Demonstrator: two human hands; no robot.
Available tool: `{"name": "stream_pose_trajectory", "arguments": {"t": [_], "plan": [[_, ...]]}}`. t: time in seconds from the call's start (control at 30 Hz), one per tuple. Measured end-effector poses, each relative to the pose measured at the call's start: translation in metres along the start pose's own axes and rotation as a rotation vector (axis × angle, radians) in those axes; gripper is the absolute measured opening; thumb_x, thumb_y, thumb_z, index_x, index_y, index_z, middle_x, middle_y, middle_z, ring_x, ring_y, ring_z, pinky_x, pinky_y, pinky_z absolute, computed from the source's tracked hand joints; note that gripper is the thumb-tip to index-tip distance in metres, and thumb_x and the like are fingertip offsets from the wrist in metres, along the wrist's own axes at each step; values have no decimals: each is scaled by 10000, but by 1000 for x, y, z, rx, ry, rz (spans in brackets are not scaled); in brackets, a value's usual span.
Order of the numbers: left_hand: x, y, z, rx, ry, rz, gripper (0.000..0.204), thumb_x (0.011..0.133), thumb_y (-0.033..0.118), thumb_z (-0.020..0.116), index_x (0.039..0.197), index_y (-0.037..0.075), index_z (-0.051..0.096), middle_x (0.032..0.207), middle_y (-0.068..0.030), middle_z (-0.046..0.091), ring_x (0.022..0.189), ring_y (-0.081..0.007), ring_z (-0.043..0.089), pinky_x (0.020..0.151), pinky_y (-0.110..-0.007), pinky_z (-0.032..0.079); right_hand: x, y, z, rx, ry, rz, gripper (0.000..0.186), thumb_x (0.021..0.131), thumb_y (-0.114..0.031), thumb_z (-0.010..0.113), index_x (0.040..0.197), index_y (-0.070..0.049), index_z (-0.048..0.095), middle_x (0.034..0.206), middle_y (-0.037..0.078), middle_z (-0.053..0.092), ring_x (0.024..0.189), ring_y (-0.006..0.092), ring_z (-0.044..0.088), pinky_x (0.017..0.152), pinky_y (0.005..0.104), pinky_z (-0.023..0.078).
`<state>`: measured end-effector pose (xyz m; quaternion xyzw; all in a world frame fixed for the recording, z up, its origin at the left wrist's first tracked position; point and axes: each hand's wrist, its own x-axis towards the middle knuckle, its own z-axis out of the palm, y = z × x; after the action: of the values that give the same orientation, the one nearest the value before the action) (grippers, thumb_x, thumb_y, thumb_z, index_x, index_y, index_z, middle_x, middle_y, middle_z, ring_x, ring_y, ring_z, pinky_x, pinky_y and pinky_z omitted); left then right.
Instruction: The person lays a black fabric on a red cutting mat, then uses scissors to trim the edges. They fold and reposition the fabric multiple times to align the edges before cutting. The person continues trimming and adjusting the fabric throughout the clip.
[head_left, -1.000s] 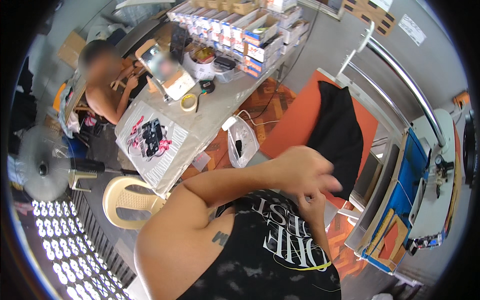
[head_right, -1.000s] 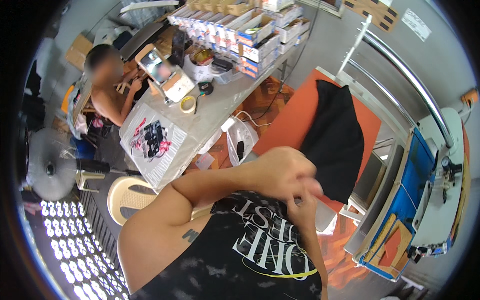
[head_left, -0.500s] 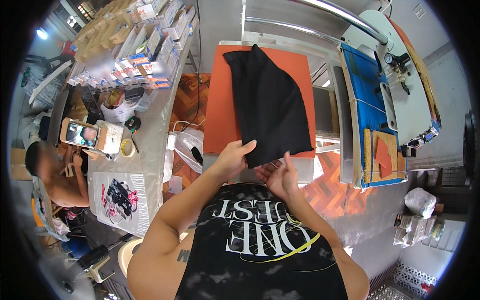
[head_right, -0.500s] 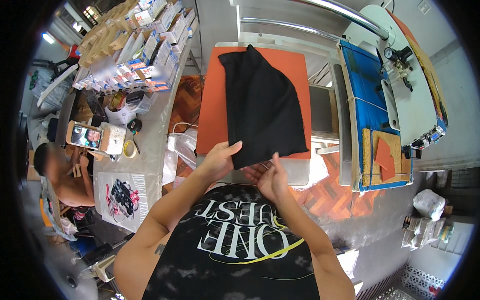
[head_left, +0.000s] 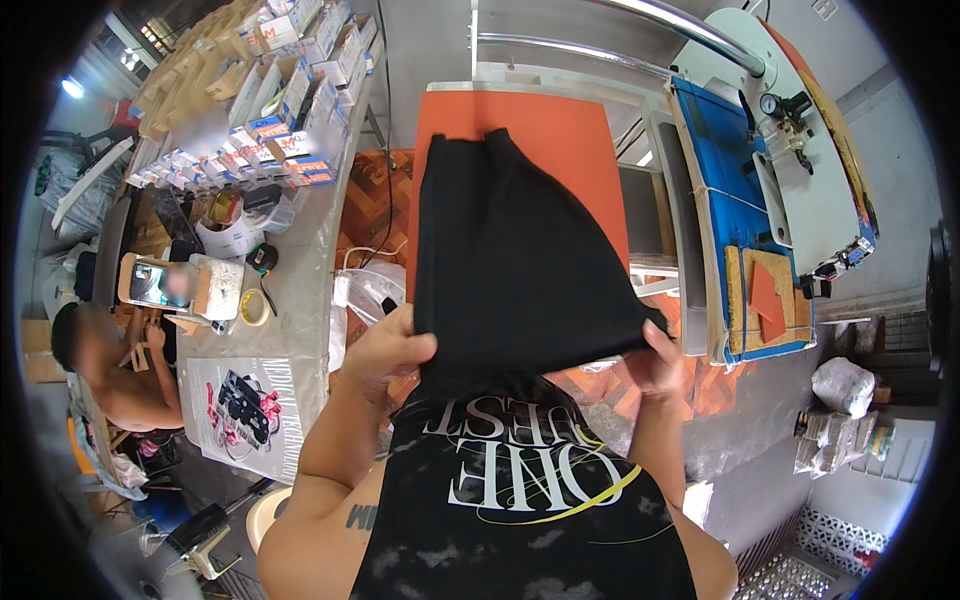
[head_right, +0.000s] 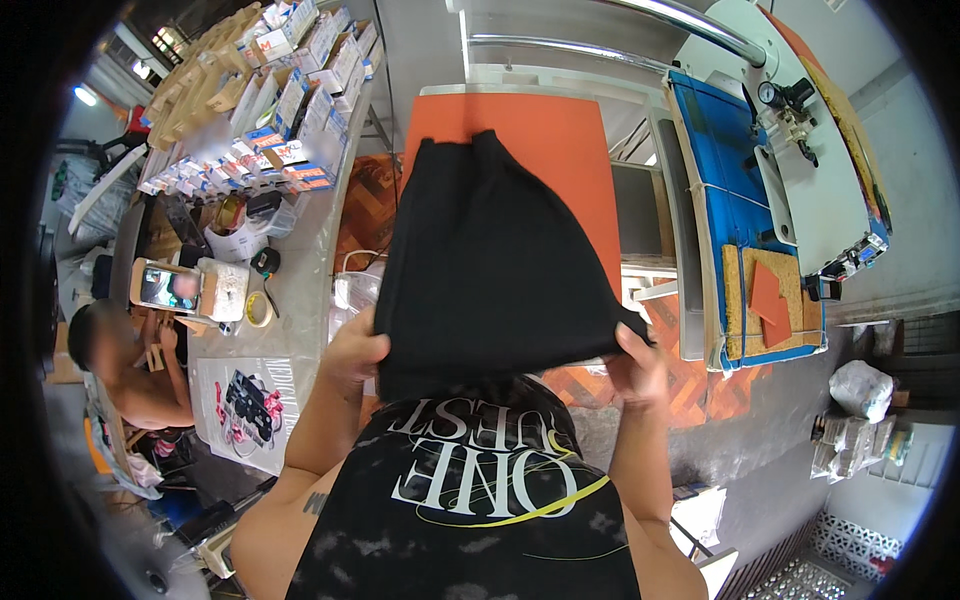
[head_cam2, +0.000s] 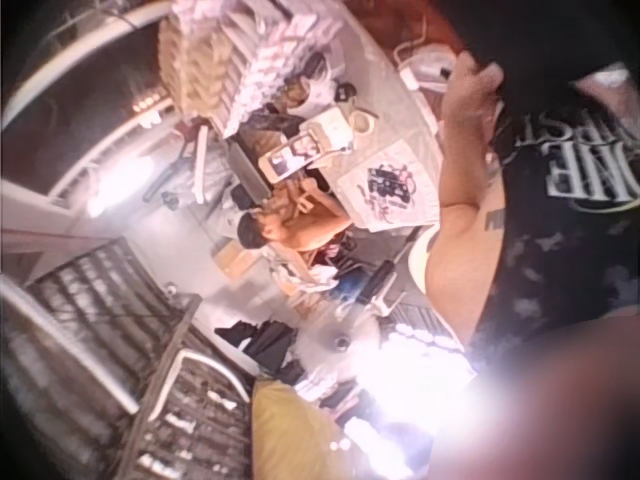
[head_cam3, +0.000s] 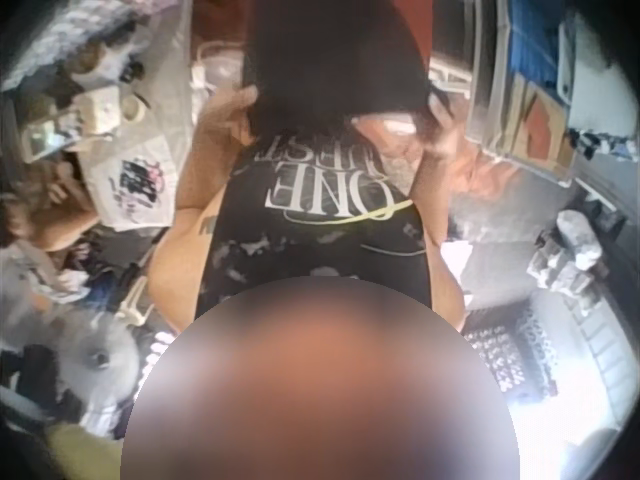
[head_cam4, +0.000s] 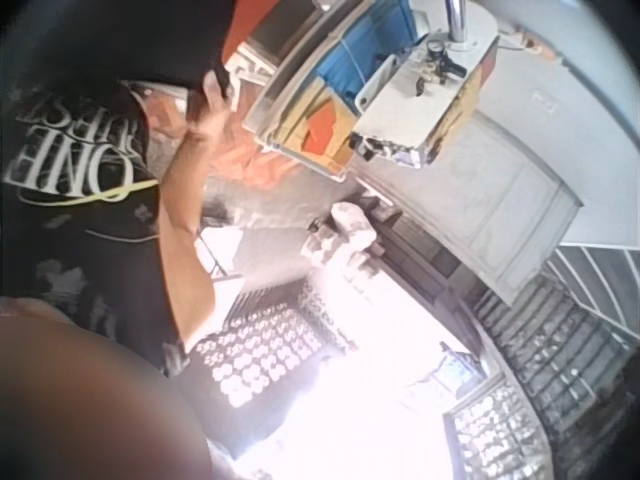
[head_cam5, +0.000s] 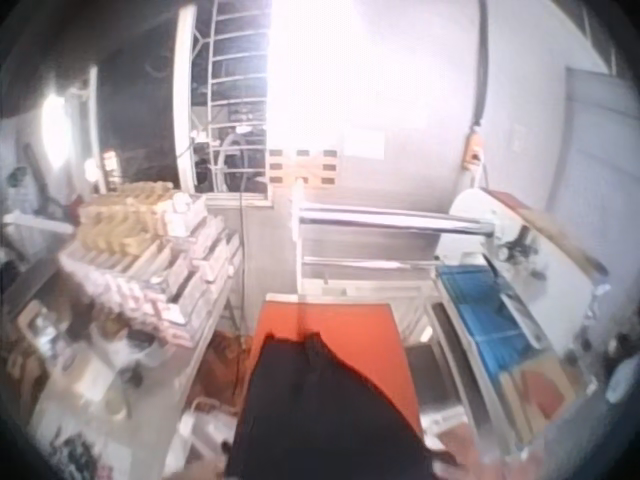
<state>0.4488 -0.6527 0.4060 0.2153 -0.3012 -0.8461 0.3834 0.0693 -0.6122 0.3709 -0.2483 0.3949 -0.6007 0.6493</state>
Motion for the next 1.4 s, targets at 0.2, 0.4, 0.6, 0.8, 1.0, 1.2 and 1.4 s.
{"name": "stream_pose_trajectory", "arguments": {"t": [0.2, 0.4, 0.6, 0.8, 1.0, 1.2, 1.4], "plan": [[-15, 60, 31, 106, -454, 570, 498, 670, 124, 910, 1055, -110, 698, 1048, -249, 728, 1063, -364, 693, 949, -466, 497, -4, -93, 23, -35, -636, -486, 442, 805, -211, 785, 1109, 82, 656, 1118, 208, 706, 974, 310, 709, 891, 428, 557], [60, 131, 17, 333, 117, 653, 361, 1024, 238, 584, 1132, -106, 585, 1117, -262, 657, 1045, -371, 675, 974, -479, 524, 86, -133, 112, -53, -388, -249, 415, 1036, -285, 559, 1310, 26, 559, 1257, 196, 648, 1143, 331, 649, 946, 471, 525], [162, 189, 29, 184, 154, 698, 485, 1035, 218, 582, 1401, -41, 395, 1374, -246, 481, 1356, -437, 479, 1136, -569, 408, 163, -160, 166, -175, -165, -204, 595, 1037, -407, 560, 1452, -9, 408, 1458, 166, 498, 1361, 366, 454, 1069, 541, 436], [143, 219, 46, 333, 47, 776, 567, 1049, 189, 522, 1491, -45, 255, 1468, -254, 443, 1361, -475, 472, 1160, -547, 400, 149, -187, 166, -205, -307, -323, 521, 1018, -385, 598, 1346, 13, 522, 1429, 171, 518, 1345, 343, 492, 1043, 486, 472], [110, 119, -41, 362, 401, 369, 328, 1018, 270, 607, 1235, 25, 621, 1268, -118, 643, 1120, -242, 656, 908, -474, 601, 134, -93, 89, -342, -153, 16, 346, 1017, -308, 617, 1175, -2, 641, 1143, 128, 714, 933, 241, 732, 782, 355, 589], [87, -6, -112, 501, 646, -24, 207, 1006, 219, 640, 1077, 25, 658, 946, -55, 709, 668, -132, 687, 562, -239, 562, 114, 29, 24, -437, 188, 340, 134, 997, -204, 651, 966, -74, 646, 865, 53, 688, 697, 146, 695, 577, 265, 561], [65, -37, -112, 511, 813, -79, 180, 982, 155, 654, 1011, -21, 669, 824, -81, 694, 595, -124, 676, 500, -229, 540, 102, 58, -2, -477, 297, 367, 136, 982, -186, 672, 951, -57, 641, 821, 56, 682, 604, 129, 666, 509, 246, 530]]}}
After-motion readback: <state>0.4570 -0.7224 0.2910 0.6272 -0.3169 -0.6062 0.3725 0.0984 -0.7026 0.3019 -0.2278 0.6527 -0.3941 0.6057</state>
